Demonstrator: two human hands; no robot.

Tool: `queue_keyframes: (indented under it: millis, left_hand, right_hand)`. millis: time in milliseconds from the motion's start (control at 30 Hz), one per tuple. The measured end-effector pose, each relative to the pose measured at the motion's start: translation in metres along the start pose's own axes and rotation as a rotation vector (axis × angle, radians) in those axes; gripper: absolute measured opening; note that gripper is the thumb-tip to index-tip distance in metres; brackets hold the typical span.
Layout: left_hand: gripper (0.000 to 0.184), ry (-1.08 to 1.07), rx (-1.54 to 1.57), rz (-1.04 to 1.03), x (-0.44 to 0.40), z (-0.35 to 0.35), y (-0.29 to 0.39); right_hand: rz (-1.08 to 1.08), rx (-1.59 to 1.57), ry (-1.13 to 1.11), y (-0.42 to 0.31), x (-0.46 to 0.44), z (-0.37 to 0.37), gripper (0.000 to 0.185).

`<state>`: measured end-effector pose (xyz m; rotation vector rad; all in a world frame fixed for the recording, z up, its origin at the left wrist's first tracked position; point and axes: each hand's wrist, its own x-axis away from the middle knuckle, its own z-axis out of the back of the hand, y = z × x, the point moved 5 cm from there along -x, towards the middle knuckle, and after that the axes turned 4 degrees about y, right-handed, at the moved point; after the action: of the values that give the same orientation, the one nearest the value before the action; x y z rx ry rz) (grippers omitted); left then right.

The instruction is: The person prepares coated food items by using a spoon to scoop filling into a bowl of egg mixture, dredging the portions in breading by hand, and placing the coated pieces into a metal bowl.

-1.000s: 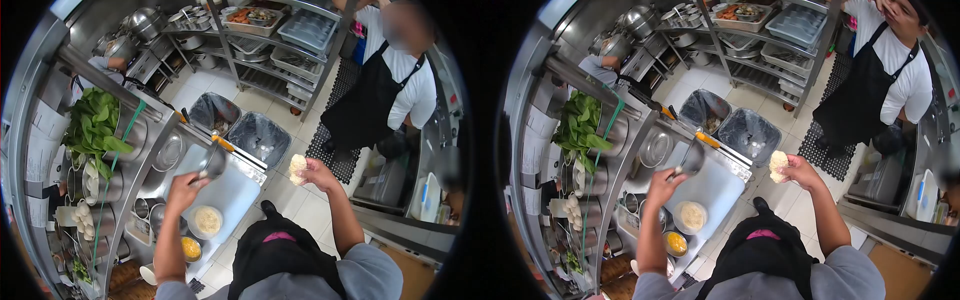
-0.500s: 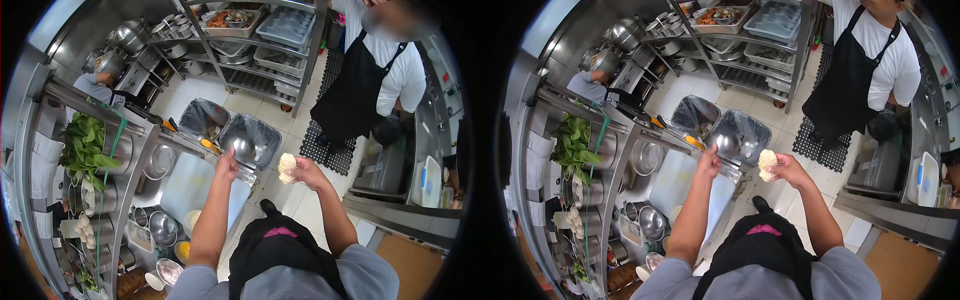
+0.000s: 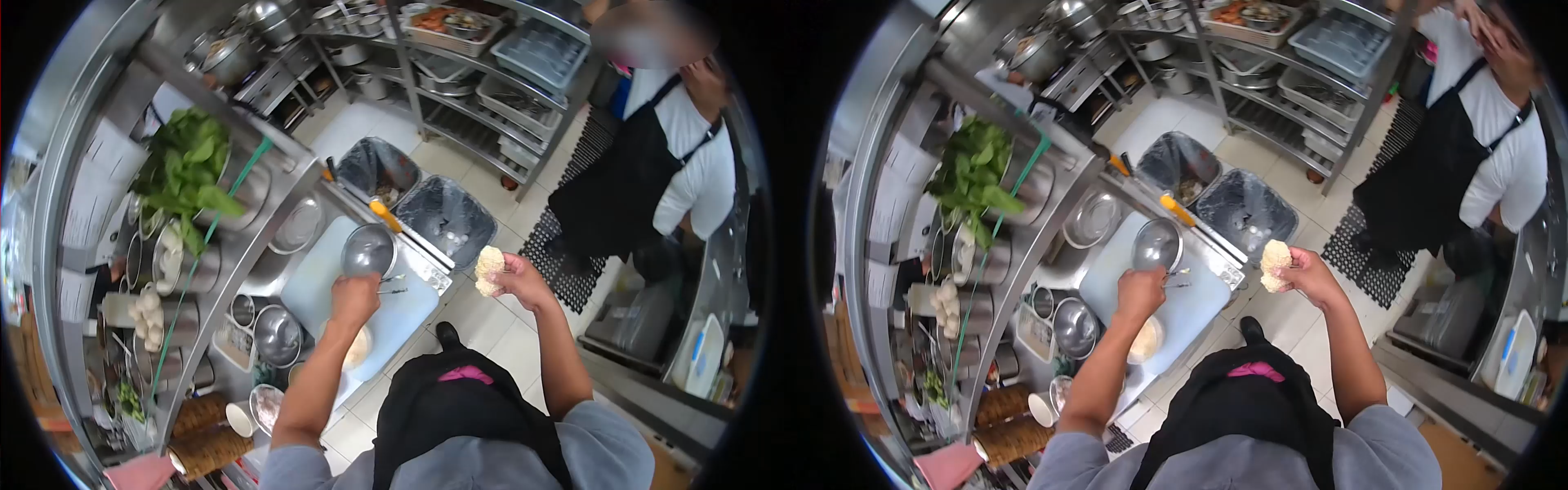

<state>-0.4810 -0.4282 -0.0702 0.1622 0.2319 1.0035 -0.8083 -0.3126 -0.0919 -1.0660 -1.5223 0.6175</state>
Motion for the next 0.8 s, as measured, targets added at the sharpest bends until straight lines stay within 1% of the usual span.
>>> queue_keyframes:
  millis: [33, 67, 100, 133, 167, 233, 267, 333, 367, 433, 467, 500, 533, 567, 633, 667, 733, 767, 800]
  left_hand:
    - [0.012, -0.105, -0.181, -0.075, 0.013, -0.016, -0.018]
    - [0.012, -0.094, -0.202, -0.025, 0.03, -0.019, -0.043]
    - [0.012, -0.135, -0.282, -0.013, 0.038, -0.023, -0.05]
    - [0.018, -0.175, -0.359, -0.002, 0.046, -0.026, -0.058]
    - [0.018, -0.175, -0.361, 0.015, 0.056, -0.027, -0.066]
    - [0.031, -0.198, -0.32, 0.194, 0.066, 0.012, -0.055]
    - [0.031, -0.195, -0.314, 0.213, 0.072, 0.031, -0.05]
    - [0.041, -0.134, -0.185, 0.475, 0.093, 0.072, -0.059]
    - [0.041, -0.131, -0.181, 0.492, 0.106, 0.086, -0.063]
    - [0.04, 0.03, -0.123, 0.64, 0.142, 0.111, -0.077]
    - [0.04, 0.037, -0.121, 0.656, 0.16, 0.116, -0.082]
    - [0.038, 0.096, -0.106, 0.696, 0.181, 0.121, -0.087]
    - [0.036, 0.155, -0.092, 0.735, 0.201, 0.124, -0.09]
    - [0.036, 0.167, -0.091, 0.751, 0.218, 0.125, -0.09]
    - [0.031, 0.226, 0.021, 0.808, 0.254, 0.124, -0.091]
    - [0.028, 0.246, 0.065, 0.837, 0.272, 0.123, -0.089]
    - [0.029, 0.252, 0.071, 0.9, 0.305, 0.124, -0.083]
    - [0.029, 0.244, 0.076, 0.948, 0.323, 0.125, -0.081]
    - [0.029, 0.276, 0.078, 0.976, 0.339, 0.128, -0.077]
  right_hand:
    - [-0.004, 0.012, -0.029, -0.002, -0.003, -0.006, 0.035]
    - [-0.004, 0.044, -0.078, -0.004, -0.013, -0.023, 0.035]
    - [-0.005, 0.067, -0.095, -0.004, -0.015, -0.031, 0.034]
    - [-0.009, 0.078, -0.108, -0.006, -0.018, -0.039, 0.034]
    - [-0.013, 0.085, -0.124, -0.006, -0.022, -0.048, 0.034]
    - [-0.001, 0.095, -0.179, -0.007, -0.029, -0.064, 0.034]
    - [-0.006, 0.108, -0.192, -0.008, -0.034, -0.073, 0.034]
    - [-0.009, 0.167, -0.253, -0.009, -0.043, -0.096, 0.035]
    - [-0.014, 0.179, -0.267, -0.009, -0.05, -0.109, 0.035]
    - [0.059, 0.318, -0.358, -0.015, -0.067, -0.146, 0.034]
    - [0.07, 0.326, -0.408, -0.019, -0.073, -0.169, 0.034]
    - [0.083, 0.334, -0.459, -0.025, -0.079, -0.195, 0.034]
    - [0.104, 0.405, -0.508, -0.021, -0.092, -0.219, 0.036]
    - [0.126, 0.477, -0.558, -0.012, -0.11, -0.243, 0.037]
    - [0.111, 0.678, -0.585, 0.009, -0.145, -0.285, 0.042]
    - [0.116, 0.69, -0.599, 0.022, -0.159, -0.3, 0.042]
    - [0.331, 0.957, -0.407, 0.036, -0.18, -0.322, 0.043]
    - [0.334, 0.969, -0.428, 0.041, -0.186, -0.331, 0.043]
    - [0.229, 1.101, -0.41, 0.047, -0.195, -0.333, 0.047]
